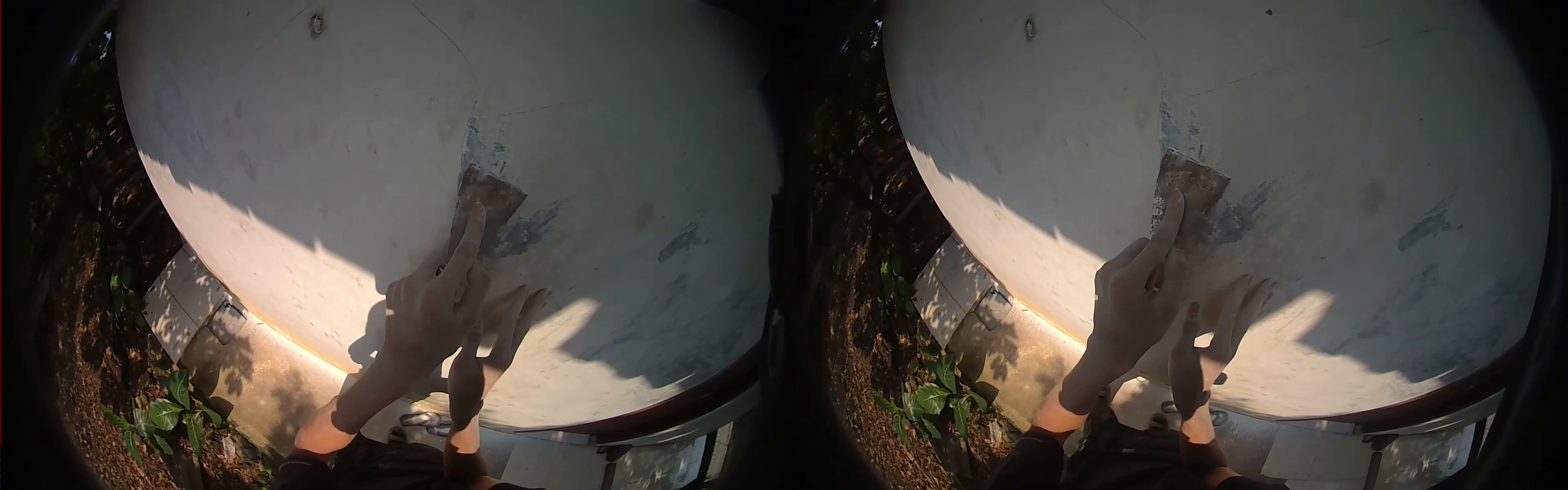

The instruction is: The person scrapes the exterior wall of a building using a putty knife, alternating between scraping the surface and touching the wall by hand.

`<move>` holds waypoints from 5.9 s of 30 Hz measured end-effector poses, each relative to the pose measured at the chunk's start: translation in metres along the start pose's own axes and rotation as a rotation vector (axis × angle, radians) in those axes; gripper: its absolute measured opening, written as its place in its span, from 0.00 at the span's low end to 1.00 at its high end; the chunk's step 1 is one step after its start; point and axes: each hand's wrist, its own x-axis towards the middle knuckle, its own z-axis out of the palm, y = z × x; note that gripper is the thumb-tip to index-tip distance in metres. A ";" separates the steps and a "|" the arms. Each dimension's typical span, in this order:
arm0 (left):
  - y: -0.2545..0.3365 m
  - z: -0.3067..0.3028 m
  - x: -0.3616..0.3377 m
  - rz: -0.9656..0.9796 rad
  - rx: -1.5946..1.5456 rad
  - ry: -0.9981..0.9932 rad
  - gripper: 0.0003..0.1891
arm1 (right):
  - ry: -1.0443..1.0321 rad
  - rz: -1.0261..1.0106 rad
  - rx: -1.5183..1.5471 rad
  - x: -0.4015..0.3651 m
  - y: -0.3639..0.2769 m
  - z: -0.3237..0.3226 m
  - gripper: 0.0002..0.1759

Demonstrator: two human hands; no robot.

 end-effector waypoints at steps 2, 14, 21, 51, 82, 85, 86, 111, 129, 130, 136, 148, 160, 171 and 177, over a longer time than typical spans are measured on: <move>-0.012 0.004 -0.024 -0.123 -0.199 -0.063 0.30 | 0.133 0.001 0.057 -0.004 0.001 0.000 0.31; -0.055 -0.015 -0.007 -0.112 -0.451 -0.508 0.24 | -0.157 0.141 0.214 -0.029 -0.038 0.031 0.17; -0.221 0.050 -0.130 -0.221 -0.374 -0.433 0.24 | 0.026 0.174 -0.081 -0.028 -0.054 0.057 0.40; -0.345 0.096 -0.128 -0.110 -0.377 -0.352 0.27 | 0.345 0.398 -0.433 0.002 -0.123 0.032 0.21; -0.295 0.042 -0.082 0.090 -0.176 -0.451 0.28 | 0.394 0.425 -0.387 0.017 -0.127 0.033 0.24; -0.292 0.031 -0.076 0.114 -0.157 -0.466 0.29 | 0.372 0.423 -0.383 0.007 -0.126 0.036 0.25; -0.288 0.030 -0.075 0.126 -0.153 -0.459 0.29 | 0.352 0.395 -0.409 0.001 -0.124 0.040 0.25; -0.214 -0.012 -0.033 0.255 -0.019 -0.409 0.30 | 0.382 0.382 -0.340 0.016 -0.119 0.032 0.23; -0.157 -0.028 -0.003 0.352 0.037 -0.329 0.31 | 0.421 0.312 -0.384 0.024 -0.123 0.026 0.25; -0.152 -0.027 0.003 0.357 0.040 -0.320 0.31 | 0.405 0.370 -0.361 0.018 -0.125 0.030 0.24; -0.142 -0.035 0.012 0.378 0.070 -0.278 0.31 | 0.401 0.351 -0.343 0.029 -0.122 0.021 0.23; -0.117 -0.038 0.045 0.437 0.037 -0.176 0.34 | 0.388 0.238 -0.430 0.029 -0.127 0.014 0.25; -0.096 -0.040 0.074 0.594 0.102 -0.167 0.34 | 0.338 0.349 -0.416 0.006 -0.119 0.031 0.24; -0.101 -0.041 0.080 0.689 0.140 -0.146 0.36 | 0.374 0.352 -0.395 0.009 -0.118 0.029 0.21; -0.103 -0.042 0.080 0.712 0.138 -0.181 0.36 | 0.389 0.334 -0.425 0.019 -0.130 0.022 0.21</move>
